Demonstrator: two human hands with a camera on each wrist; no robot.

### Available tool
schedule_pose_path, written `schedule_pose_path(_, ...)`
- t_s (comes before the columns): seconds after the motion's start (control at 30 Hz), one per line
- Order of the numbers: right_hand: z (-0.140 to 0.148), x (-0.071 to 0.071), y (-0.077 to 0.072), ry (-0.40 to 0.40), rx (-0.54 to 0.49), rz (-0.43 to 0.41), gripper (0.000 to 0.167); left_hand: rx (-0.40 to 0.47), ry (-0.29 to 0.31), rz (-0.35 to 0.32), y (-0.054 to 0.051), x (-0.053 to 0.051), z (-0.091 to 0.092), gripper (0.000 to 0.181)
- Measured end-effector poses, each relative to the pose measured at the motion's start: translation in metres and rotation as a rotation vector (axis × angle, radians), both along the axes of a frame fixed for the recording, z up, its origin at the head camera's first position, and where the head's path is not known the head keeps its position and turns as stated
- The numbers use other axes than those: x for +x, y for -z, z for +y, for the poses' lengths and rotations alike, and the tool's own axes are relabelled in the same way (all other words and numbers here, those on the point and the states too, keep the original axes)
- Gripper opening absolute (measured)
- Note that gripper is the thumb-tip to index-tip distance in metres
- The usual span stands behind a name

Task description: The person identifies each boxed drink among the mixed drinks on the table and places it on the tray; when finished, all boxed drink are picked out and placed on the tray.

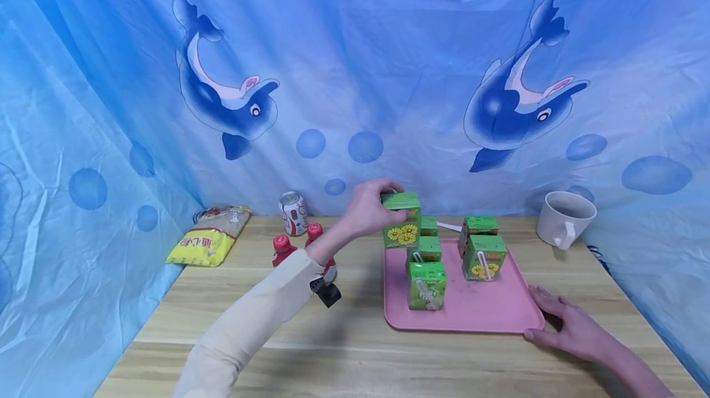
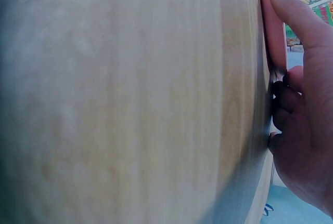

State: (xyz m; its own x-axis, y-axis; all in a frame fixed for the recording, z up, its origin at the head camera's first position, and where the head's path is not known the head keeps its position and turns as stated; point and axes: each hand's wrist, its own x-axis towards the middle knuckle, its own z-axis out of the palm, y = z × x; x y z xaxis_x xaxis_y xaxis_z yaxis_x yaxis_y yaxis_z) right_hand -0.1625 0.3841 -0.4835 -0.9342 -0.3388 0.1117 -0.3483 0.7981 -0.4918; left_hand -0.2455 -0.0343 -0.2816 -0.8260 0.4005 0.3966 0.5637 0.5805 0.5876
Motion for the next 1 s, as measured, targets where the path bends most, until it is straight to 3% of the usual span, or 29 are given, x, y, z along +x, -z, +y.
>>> schedule_pose_path(0.3,0.002,0.005,0.005,-0.015,-0.014,0.000,0.089,0.027,0.014,-0.038,-0.002,0.006,0.020,0.042)
schedule_pose_path(0.5,0.002,-0.002,0.001,-0.027,-0.017,0.013,0.091,0.042,0.041,-0.045,-0.010,0.008,0.033,0.042)
schedule_pose_path(0.77,0.000,-0.008,-0.004,-0.049,-0.011,0.010,0.093,0.038,0.064,-0.027,-0.012,0.010,0.050,0.043)
schedule_pose_path(1.0,0.004,-0.002,-0.003,-0.046,0.002,-0.019,0.093,-0.006,0.071,-0.021,-0.005,0.017,0.075,0.041)
